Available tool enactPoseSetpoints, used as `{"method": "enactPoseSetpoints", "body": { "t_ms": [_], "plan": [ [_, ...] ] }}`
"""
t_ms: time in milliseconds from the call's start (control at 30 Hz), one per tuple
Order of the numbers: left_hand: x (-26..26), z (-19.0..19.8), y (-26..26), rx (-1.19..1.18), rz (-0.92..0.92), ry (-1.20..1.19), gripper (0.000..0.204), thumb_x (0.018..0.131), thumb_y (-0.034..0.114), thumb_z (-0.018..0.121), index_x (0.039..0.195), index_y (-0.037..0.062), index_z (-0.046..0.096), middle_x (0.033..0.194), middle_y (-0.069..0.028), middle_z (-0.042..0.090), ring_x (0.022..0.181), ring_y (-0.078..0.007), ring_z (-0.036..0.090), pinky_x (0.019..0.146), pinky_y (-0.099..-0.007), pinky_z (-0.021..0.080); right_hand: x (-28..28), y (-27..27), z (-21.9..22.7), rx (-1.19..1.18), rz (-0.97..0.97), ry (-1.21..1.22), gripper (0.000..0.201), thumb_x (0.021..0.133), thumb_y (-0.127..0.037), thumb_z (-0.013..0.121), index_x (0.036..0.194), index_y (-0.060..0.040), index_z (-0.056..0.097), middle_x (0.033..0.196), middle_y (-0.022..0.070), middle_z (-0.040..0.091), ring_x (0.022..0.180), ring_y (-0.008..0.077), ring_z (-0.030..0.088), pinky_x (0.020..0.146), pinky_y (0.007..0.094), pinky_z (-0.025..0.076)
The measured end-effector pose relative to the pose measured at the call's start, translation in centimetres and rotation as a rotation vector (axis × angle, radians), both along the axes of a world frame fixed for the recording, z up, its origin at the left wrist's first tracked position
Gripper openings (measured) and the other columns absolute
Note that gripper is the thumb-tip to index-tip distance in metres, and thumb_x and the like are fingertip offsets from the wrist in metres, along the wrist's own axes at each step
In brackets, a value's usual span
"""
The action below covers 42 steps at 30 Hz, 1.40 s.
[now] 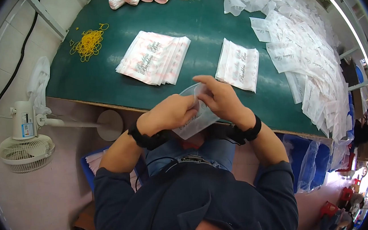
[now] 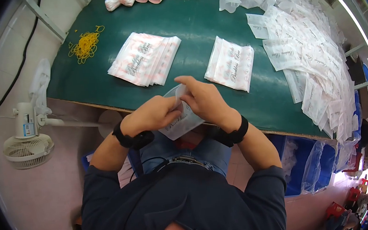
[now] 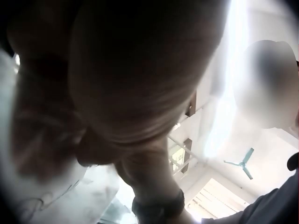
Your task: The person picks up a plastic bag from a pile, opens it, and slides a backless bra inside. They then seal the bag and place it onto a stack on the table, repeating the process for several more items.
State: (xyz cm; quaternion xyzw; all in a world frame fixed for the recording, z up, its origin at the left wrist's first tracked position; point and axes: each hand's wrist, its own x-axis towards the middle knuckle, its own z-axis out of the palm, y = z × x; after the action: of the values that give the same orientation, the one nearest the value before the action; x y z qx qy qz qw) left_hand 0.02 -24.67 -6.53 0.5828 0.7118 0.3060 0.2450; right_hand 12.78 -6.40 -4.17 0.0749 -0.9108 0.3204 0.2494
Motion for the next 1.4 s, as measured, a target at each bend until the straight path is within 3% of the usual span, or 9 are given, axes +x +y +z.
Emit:
{"method": "enactPoseSetpoints", "body": {
  "t_ms": [200,367,433,567,667,767,1067,1233,1400],
  "plan": [
    [3.4,-1.4,1.2,-0.621,-0.536,-0.157,0.036,0.095,0.031,0.069,0.117,0.0026,0.073,0.093,-0.0216,0.076,0.087,-0.0392,0.074,0.082,-0.0487,0.057,0.7,-0.3,-0.9,0.219,0.213,-0.003,0.034,0.086,0.003,0.078,0.118,-0.0062,0.070,0.089,0.0137,0.071,0.073,0.0352,0.070,0.063,0.0416,0.055],
    [3.4,-1.5,0.9,-0.451,-0.502,-0.047,0.037,0.097,0.029,0.071,0.123,0.0031,0.073,0.096,-0.0204,0.077,0.089,-0.0364,0.075,0.087,-0.0452,0.058,2.4,2.0,-1.2,0.026,0.015,0.038,0.038,0.091,0.002,0.076,0.128,-0.0057,0.070,0.086,0.0125,0.069,0.066,0.0252,0.065,0.061,0.0361,0.051],
    [2.9,1.6,0.4,0.442,-0.033,-0.158,0.034,0.093,0.019,0.077,0.121,0.0017,0.074,0.108,-0.0192,0.077,0.096,-0.0328,0.074,0.088,-0.0397,0.058,5.1,6.3,-0.5,-0.072,-0.265,-0.052,0.039,0.097,-0.001,0.074,0.135,-0.0043,0.069,0.080,0.0063,0.063,0.065,0.0124,0.054,0.059,0.0297,0.045],
    [-6.9,0.7,-2.8,0.522,0.740,0.157,0.031,0.090,0.015,0.079,0.118,0.0016,0.073,0.111,-0.0174,0.074,0.100,-0.0371,0.070,0.090,-0.0424,0.057,12.1,24.1,0.3,-0.218,-0.818,0.194,0.046,0.107,-0.005,0.064,0.152,-0.0071,0.057,0.084,-0.0069,0.051,0.063,0.0018,0.037,0.058,0.0198,0.037],
    [-14.9,-3.6,-4.9,0.217,0.887,0.713,0.030,0.088,0.018,0.080,0.112,0.0011,0.074,0.108,-0.0175,0.072,0.099,-0.0388,0.069,0.089,-0.0473,0.056,19.7,39.4,-1.2,0.338,-1.390,0.090,0.055,0.101,-0.018,0.071,0.151,-0.0003,0.055,0.130,0.0174,0.069,0.115,0.0300,0.068,0.103,0.0371,0.052],
    [-16.3,-5.0,-4.7,0.111,0.926,0.591,0.030,0.087,0.019,0.080,0.111,0.0010,0.074,0.105,-0.0179,0.072,0.097,-0.0376,0.069,0.087,-0.0477,0.055,23.2,41.0,-4.0,0.499,-1.462,-0.072,0.060,0.097,-0.023,0.075,0.149,0.0006,0.056,0.151,0.0249,0.058,0.140,0.0407,0.056,0.121,0.0443,0.040],
    [-12.7,-2.0,-3.6,0.291,0.860,0.331,0.017,0.093,0.019,0.076,0.102,0.0045,0.075,0.095,-0.0148,0.071,0.089,-0.0361,0.070,0.079,-0.0444,0.055,11.3,19.1,-4.0,0.054,-0.712,0.095,0.036,0.092,-0.005,0.077,0.127,0.0008,0.070,0.137,0.0192,0.068,0.130,0.0359,0.063,0.111,0.0420,0.048],
    [-2.9,3.6,-0.6,0.372,0.564,0.193,0.012,0.093,0.016,0.076,0.095,0.0045,0.075,0.085,-0.0134,0.069,0.080,-0.0337,0.069,0.073,-0.0435,0.052,1.4,5.3,3.3,0.307,-0.250,0.241,0.039,0.085,-0.010,0.083,0.122,-0.0060,0.073,0.142,0.0147,0.064,0.134,0.0334,0.061,0.119,0.0491,0.042],
    [0.2,5.4,-2.1,0.384,0.387,0.370,0.007,0.090,0.014,0.078,0.092,0.0075,0.076,0.082,-0.0088,0.069,0.077,-0.0304,0.068,0.071,-0.0408,0.049,-1.2,3.6,4.1,0.569,-0.018,0.147,0.019,0.083,-0.013,0.082,0.098,-0.0090,0.070,0.117,0.0076,0.072,0.113,0.0274,0.069,0.120,0.0511,0.041]
  ]
}}
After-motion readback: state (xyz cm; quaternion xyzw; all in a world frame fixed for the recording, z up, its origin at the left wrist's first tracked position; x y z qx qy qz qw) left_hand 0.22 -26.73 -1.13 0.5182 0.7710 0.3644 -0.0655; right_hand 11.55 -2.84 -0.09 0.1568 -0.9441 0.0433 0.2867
